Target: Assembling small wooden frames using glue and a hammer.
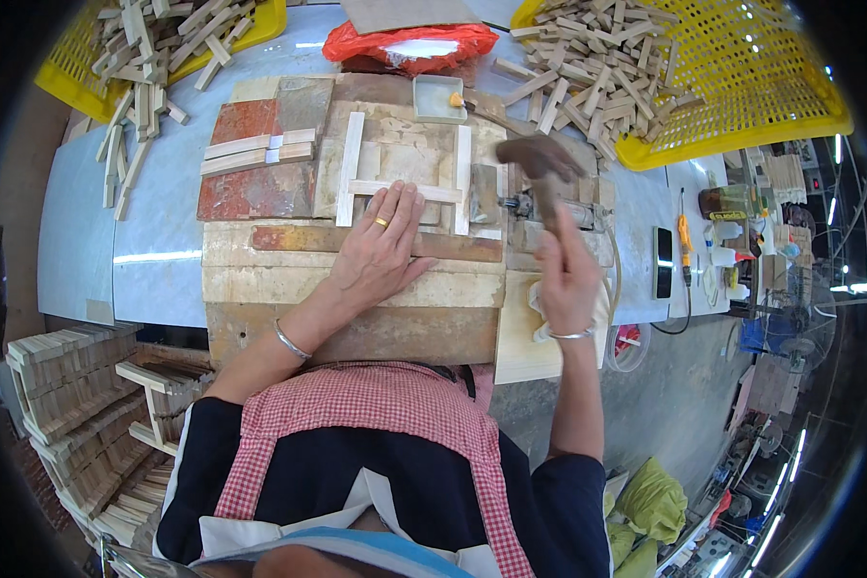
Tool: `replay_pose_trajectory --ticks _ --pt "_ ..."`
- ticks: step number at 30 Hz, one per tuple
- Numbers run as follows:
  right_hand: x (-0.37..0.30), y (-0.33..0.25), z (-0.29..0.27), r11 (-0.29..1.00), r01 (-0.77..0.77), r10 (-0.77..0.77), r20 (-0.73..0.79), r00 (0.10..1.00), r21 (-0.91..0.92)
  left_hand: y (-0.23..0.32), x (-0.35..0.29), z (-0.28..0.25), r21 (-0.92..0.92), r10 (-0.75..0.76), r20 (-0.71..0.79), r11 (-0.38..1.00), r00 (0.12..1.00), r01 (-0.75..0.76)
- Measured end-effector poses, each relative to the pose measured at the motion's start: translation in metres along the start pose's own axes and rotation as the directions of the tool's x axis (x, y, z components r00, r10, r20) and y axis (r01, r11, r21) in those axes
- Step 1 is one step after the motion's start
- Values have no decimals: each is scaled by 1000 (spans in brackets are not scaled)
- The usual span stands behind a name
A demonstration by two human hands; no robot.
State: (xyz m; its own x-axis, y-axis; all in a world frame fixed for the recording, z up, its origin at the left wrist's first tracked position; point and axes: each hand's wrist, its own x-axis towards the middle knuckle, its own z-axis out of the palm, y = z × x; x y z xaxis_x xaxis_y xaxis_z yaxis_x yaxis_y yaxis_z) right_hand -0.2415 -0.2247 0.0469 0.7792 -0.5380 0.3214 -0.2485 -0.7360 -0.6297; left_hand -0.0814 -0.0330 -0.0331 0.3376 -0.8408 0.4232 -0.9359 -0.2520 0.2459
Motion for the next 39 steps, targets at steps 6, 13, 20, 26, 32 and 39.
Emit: replay_pose_trajectory --ticks 6,13,20,26,32,39 --pt "-34 72 -72 934 -354 319 -316 893 -57 -8 30 -11 -220 4 32 975 999 3" --pt "-59 169 -107 764 -595 455 -446 771 -249 -33 62 1 -142 -32 109 989 994 48" --pt "-76 254 -90 758 -550 456 -318 831 -350 -21 61 -61 -286 -84 75 953 994 103" --pt "-89 310 -110 873 -443 396 -232 888 -206 -56 -21 -170 -115 -365 -59 927 929 357" --pt "-47 297 -130 742 -229 136 -194 972 -630 -68 -207 -236 97 -770 -273 574 576 813" --pt "47 173 -86 782 37 -63 -21 998 -622 -62 -383 -222 274 -912 -175 317 371 908"
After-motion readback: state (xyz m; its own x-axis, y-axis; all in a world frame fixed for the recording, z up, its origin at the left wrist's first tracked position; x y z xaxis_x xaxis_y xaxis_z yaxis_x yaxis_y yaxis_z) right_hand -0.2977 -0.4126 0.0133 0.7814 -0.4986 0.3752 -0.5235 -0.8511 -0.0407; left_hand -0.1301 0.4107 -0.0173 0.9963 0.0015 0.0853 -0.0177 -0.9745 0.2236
